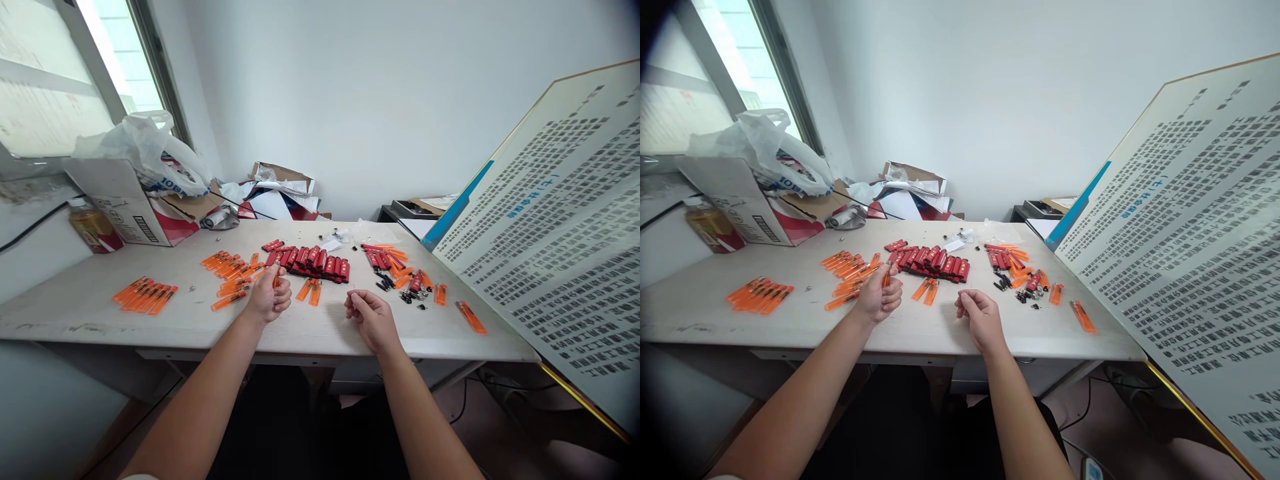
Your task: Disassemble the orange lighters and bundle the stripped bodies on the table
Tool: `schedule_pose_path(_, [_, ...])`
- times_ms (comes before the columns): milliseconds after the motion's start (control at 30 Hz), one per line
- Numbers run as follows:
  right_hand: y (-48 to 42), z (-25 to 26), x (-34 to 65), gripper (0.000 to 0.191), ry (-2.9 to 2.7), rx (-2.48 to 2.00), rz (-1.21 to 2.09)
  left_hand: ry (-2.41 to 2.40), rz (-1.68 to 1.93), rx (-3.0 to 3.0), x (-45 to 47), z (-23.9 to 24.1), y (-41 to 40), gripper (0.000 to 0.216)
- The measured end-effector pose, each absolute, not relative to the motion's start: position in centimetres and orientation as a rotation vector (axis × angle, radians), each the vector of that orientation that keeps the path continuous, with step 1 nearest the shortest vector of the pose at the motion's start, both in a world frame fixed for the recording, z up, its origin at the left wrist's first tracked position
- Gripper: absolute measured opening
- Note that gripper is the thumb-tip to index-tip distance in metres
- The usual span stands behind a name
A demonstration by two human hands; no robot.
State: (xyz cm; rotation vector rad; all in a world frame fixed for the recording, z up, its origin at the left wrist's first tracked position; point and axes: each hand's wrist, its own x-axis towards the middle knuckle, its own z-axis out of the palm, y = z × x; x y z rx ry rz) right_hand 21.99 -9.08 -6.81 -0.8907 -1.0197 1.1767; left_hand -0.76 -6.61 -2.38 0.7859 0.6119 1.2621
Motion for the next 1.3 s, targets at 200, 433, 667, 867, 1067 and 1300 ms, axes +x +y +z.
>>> schedule_pose_path(200, [-9.0,-6.9,22.0,0.031,-1.025,-0.898,1.178,0.641,1.282,0.794,-0.7,-2.5,-6.4,0.033])
schedule_pose_path(433, [-9.1,-6.7,22.0,0.031,-1.024,-0.902,1.172,0.779,1.488,0.974,0.0,-3.3,-5.8,0.037])
schedule_pose_path(667, [-9.1,-6.7,22.0,0.03,-1.038,-0.897,1.153,0.799,1.493,0.929,-0.2,-3.8,-5.5,0.034])
schedule_pose_path(867, [-9.1,-6.8,22.0,0.031,-1.032,-0.902,1.157,0.864,1.378,0.785,-0.6,-3.5,-5.3,0.038])
schedule_pose_path(1067, [-9.3,-6.6,21.9,0.031,-1.013,-0.902,1.163,0.957,1.359,0.677,-0.7,-3.3,-5.1,0.029])
schedule_pose_path(1300, [-9.3,-6.5,21.9,0.032,-1.012,-0.901,1.174,0.94,1.325,0.659,-0.7,-3.4,-5.1,0.032])
